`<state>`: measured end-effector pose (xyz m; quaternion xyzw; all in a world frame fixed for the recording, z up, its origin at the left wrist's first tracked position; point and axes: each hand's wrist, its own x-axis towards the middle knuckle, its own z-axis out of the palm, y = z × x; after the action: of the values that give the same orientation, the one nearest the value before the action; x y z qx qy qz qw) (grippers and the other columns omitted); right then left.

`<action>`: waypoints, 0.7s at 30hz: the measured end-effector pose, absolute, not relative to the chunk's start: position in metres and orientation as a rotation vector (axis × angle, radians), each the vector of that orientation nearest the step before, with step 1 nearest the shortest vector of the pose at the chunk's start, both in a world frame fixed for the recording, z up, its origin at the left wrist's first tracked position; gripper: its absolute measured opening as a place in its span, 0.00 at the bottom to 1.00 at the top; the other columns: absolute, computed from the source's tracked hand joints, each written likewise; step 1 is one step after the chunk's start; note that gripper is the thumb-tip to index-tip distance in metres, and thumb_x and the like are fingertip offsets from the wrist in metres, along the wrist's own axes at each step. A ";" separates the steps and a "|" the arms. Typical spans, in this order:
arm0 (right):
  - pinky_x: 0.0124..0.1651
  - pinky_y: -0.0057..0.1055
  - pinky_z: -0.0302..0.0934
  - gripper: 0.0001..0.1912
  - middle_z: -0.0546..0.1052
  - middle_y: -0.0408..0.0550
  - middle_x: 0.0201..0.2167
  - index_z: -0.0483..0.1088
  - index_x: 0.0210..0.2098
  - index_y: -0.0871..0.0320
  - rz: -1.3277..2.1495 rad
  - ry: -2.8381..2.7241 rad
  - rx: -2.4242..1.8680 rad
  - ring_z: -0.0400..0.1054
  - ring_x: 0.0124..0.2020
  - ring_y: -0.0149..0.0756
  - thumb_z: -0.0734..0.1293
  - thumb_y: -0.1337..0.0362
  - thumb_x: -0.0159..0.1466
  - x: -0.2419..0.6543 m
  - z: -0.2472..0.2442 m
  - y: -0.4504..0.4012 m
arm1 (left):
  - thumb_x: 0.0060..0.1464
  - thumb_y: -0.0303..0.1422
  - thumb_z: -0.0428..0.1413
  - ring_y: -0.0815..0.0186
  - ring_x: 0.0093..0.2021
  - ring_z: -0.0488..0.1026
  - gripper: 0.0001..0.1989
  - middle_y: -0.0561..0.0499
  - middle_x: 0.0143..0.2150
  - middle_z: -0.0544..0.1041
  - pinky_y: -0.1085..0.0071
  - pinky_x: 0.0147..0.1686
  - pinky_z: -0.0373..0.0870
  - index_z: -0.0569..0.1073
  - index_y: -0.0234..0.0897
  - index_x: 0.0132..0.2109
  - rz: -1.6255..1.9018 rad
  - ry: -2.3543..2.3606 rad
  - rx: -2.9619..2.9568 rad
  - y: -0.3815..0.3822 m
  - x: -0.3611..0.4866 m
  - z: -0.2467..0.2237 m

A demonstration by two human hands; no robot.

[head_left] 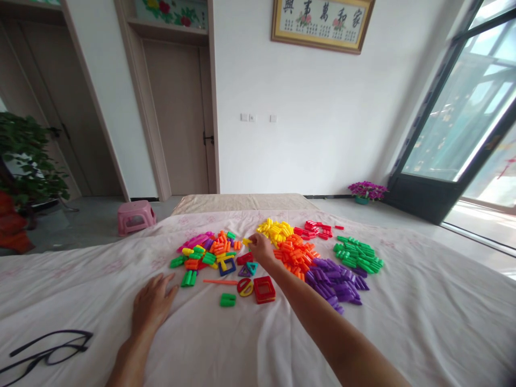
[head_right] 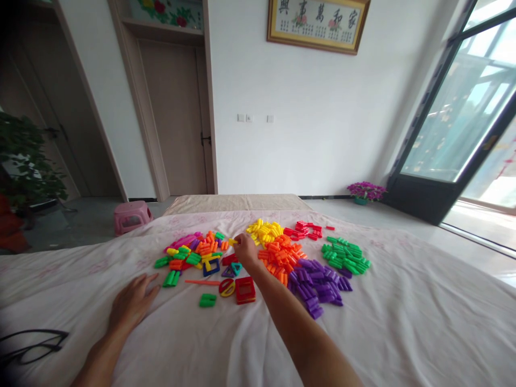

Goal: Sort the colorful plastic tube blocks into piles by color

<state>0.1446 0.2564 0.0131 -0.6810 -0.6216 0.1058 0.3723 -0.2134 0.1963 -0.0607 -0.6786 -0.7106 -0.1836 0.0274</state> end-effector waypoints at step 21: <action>0.51 0.40 0.63 0.16 0.76 0.51 0.50 0.77 0.51 0.48 0.078 -2.364 -1.765 0.68 0.54 0.47 0.68 0.54 0.65 0.076 0.012 0.219 | 0.60 0.42 0.48 0.52 0.63 0.68 0.25 0.42 0.63 0.73 0.60 0.60 0.64 0.74 0.39 0.60 -0.592 -2.177 -2.168 0.197 -0.217 -0.056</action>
<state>0.0758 0.2194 0.0117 -0.5954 -0.7974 0.0263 0.0950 -0.2168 0.1973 -0.0560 -0.6928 -0.6959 -0.1891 0.0065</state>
